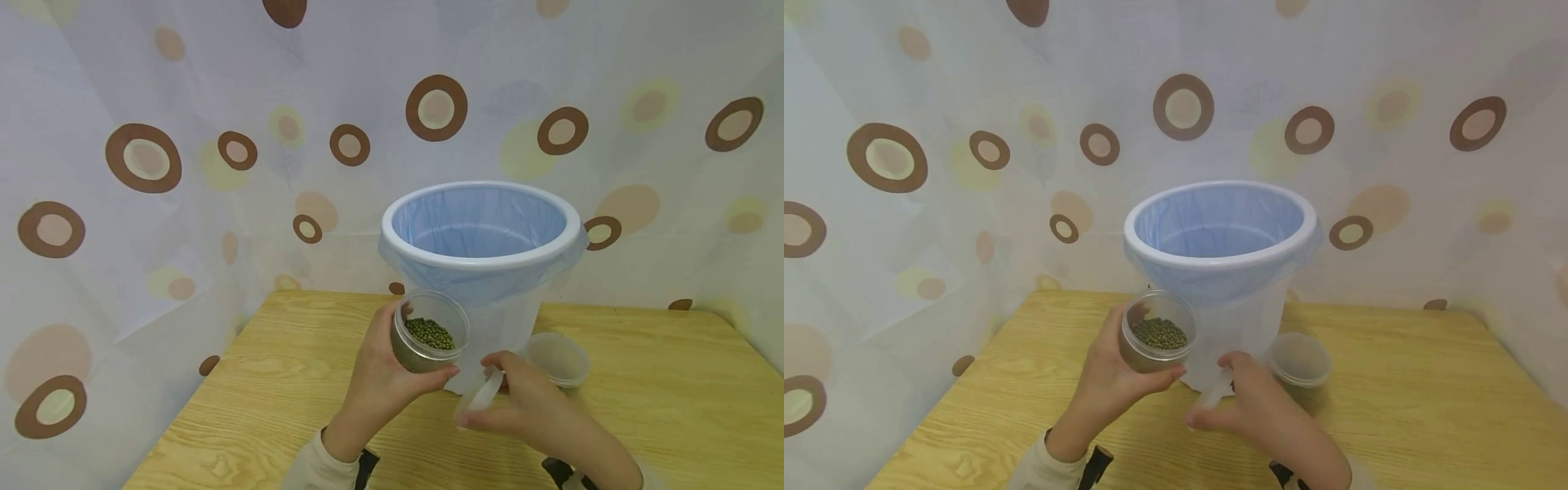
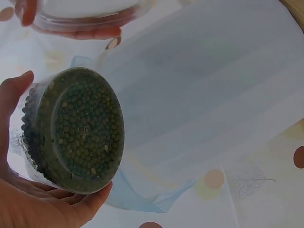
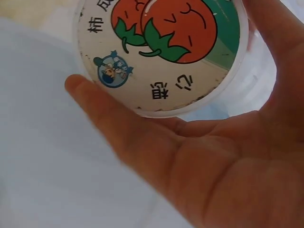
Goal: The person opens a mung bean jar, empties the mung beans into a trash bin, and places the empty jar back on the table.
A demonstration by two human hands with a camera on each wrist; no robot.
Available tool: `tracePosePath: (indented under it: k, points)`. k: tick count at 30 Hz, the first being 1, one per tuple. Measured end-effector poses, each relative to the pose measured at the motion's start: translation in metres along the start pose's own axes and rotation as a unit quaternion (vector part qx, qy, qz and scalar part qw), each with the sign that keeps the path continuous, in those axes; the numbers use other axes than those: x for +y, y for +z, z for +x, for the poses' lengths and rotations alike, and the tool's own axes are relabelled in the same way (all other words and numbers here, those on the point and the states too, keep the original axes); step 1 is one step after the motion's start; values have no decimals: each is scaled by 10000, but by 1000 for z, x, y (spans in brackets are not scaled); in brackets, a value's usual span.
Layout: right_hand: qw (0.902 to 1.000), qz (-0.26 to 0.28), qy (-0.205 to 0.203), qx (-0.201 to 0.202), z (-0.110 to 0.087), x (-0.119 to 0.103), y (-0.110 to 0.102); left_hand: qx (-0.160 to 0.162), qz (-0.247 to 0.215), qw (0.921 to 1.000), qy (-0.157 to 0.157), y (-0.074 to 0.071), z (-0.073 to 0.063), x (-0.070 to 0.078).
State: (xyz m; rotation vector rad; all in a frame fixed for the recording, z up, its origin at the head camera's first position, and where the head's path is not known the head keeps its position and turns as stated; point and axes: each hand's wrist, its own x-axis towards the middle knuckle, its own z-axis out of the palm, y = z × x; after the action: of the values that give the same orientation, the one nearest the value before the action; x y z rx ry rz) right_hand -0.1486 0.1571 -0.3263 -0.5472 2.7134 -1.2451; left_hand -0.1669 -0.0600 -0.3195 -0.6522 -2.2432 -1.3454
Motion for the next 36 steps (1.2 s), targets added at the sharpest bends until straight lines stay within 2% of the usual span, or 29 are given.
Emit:
tracePosePath:
  k: [6, 12, 19, 25, 28, 31, 36]
  points:
    - [9983, -63, -94, -567, 14, 9, 16, 26, 32, 10000, 17, -1, -1, -1]
    - [9965, -72, -223, -803, 22, 20, 22, 27, 49, 10000, 44, -2, -1, -1]
    - [9967, -153, -258, -759, 30, 30, 43, 79, 84, 9999, 39, -2, -1, -1]
    - [9951, -127, -97, -981, 31, 34, 54, 98, 143, 9998, 63, -3, -1, 0]
    - [9946, -129, -172, -1014, 31, 36, 60, 106, 161, 9998, 56, -3, -1, 0]
    - [9943, -142, -357, -997, 33, 38, 65, 106, 149, 9998, 27, -3, -1, 0]
    - [9958, -151, -270, -861, 35, 40, 71, 105, 121, 9999, -16, -3, -1, 0]
